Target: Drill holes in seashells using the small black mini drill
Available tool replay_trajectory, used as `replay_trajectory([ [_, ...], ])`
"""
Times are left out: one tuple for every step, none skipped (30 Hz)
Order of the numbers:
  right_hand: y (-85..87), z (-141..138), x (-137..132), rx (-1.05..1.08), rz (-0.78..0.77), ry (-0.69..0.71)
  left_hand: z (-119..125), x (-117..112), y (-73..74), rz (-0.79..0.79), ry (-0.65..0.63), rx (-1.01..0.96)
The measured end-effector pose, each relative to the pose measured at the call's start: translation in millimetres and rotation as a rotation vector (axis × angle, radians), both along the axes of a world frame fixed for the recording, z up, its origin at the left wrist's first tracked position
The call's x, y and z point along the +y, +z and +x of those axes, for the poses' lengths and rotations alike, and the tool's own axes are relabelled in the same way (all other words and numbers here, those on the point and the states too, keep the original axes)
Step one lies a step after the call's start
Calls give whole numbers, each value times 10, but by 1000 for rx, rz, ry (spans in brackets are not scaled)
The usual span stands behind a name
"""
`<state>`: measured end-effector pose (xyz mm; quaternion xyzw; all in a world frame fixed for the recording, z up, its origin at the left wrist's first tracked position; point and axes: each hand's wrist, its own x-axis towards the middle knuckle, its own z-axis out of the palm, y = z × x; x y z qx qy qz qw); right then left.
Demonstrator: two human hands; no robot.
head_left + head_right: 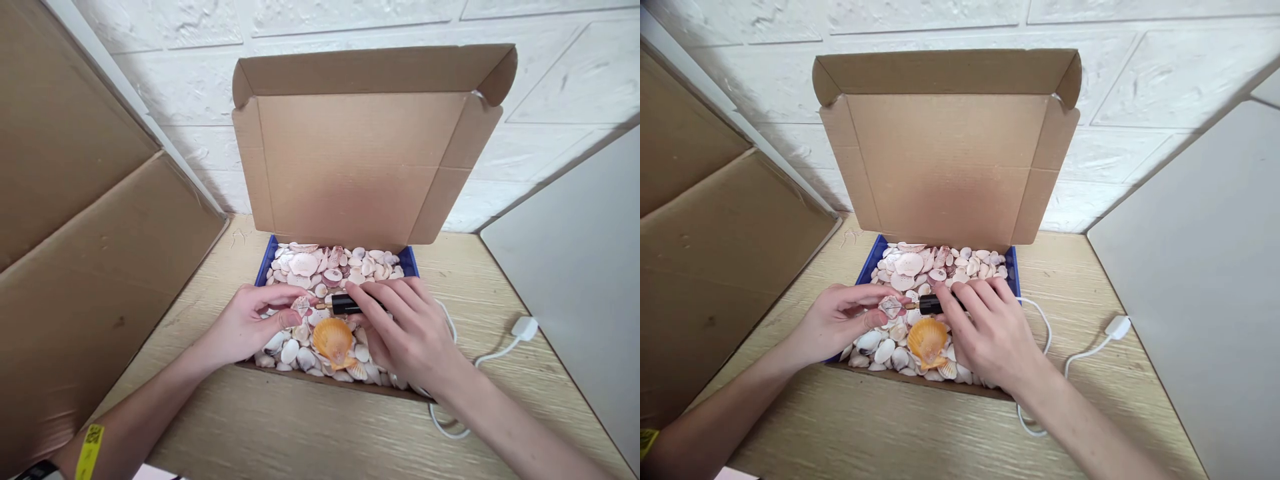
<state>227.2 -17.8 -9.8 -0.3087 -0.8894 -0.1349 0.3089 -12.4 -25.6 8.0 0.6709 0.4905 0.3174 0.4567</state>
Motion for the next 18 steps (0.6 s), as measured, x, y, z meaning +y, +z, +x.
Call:
replay_trajectory([
  [-10,0,4,-3,-15,-3,3,1,1,1,11,-1],
  [-18,-1,6,-8,-33,-8,4,3,-1,5,18,1],
  [-24,-1,5,-14,-55,-7,4,6,-5,11,22,4],
  [-29,-2,4,-19,-81,-5,4,9,-11,19,24,8],
  [-31,-3,3,-24,-100,-1,3,12,-17,24,26,10],
  [-31,-4,3,-28,-108,2,1,13,-24,27,28,12],
  [-29,-4,5,-30,-101,5,-1,14,-30,29,24,15],
  [-26,-3,7,-31,-80,9,-2,13,-36,20,22,16],
  [-21,-1,9,-30,-48,11,-3,11,-41,18,16,15],
  [-16,3,11,-28,-13,13,-4,9,-44,18,1,11],
  [-8,7,9,-25,20,18,-3,7,-44,14,-4,12],
  [0,11,5,-21,48,22,-1,6,-41,9,-4,22],
  [10,16,-3,-17,70,29,1,6,-36,7,-1,33],
  [21,20,-13,-7,84,34,5,7,-29,7,4,46],
  [32,23,-26,5,99,36,8,7,-20,8,10,60],
  [42,24,-40,18,116,38,12,8,-12,9,14,69],
  [51,25,-53,37,135,45,14,7,-5,10,16,72],
  [58,25,-64,47,139,50,16,6,1,10,15,68],
])
